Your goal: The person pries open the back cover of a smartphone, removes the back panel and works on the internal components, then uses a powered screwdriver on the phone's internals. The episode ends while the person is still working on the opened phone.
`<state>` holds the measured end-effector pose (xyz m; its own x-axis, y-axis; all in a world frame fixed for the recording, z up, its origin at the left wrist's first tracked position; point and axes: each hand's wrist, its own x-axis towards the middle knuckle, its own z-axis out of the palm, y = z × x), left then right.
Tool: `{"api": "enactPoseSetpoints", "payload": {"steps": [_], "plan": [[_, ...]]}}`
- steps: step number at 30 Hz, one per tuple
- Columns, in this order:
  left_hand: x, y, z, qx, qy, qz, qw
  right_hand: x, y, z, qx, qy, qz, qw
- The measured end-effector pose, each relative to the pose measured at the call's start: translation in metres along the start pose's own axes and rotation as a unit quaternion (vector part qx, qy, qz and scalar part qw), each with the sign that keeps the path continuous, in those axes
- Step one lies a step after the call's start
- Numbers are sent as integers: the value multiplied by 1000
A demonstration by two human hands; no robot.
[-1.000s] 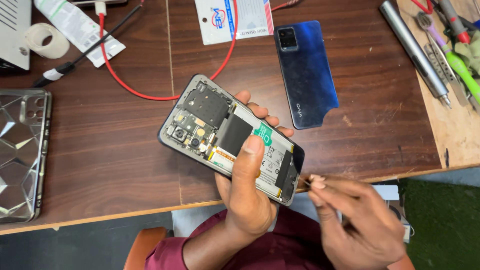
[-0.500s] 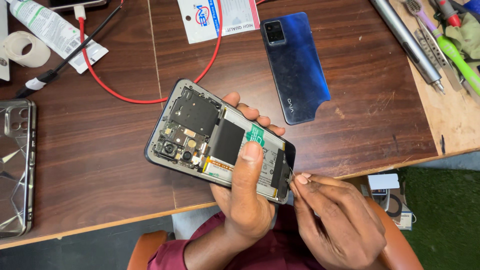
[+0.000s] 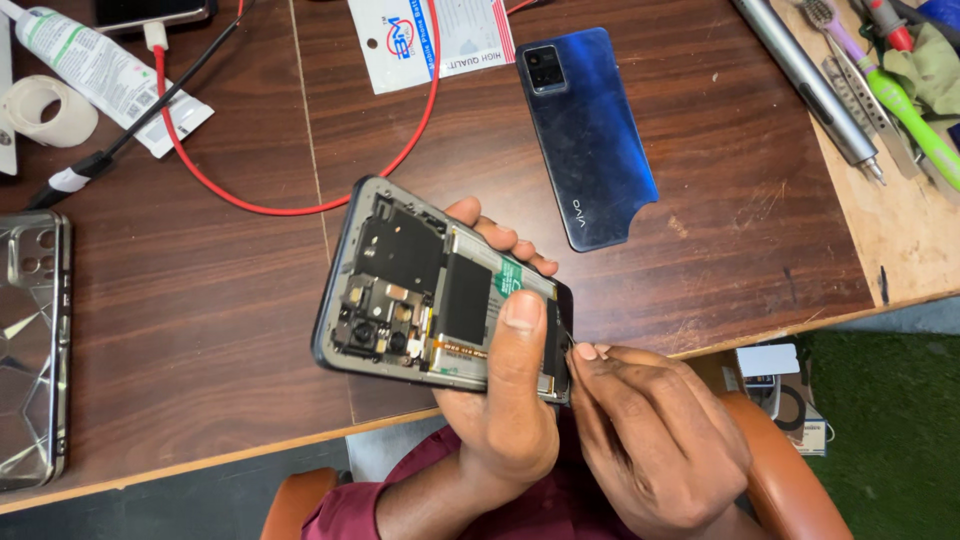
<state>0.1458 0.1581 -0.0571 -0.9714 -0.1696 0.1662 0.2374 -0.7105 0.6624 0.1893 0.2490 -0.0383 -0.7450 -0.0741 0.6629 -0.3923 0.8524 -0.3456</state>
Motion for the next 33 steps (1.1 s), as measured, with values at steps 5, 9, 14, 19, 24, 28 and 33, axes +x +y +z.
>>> {"api": "enactPoseSetpoints", "payload": {"steps": [5,9,14,19,24,28,33], "plan": [[1,0,0,-7,16,-12,1000,4,0,1,2,5,1,1000],[2,-1,1,1,23,-5,1000,7,1,0,5,0,13,1000],[4,-2,3,8,33,9,999,9,1,0,11,-4,26,1000],[5,-2,6,29,60,6,998,11,3,-3,22,-8,38,999],[6,-2,9,36,71,8,997,14,10,-6,41,-19,23,999],[8,-3,11,44,83,9,996,13,10,-6,39,-17,21,999],[8,-2,10,41,86,13,995,8,10,-1,27,-2,15,1000]]}}
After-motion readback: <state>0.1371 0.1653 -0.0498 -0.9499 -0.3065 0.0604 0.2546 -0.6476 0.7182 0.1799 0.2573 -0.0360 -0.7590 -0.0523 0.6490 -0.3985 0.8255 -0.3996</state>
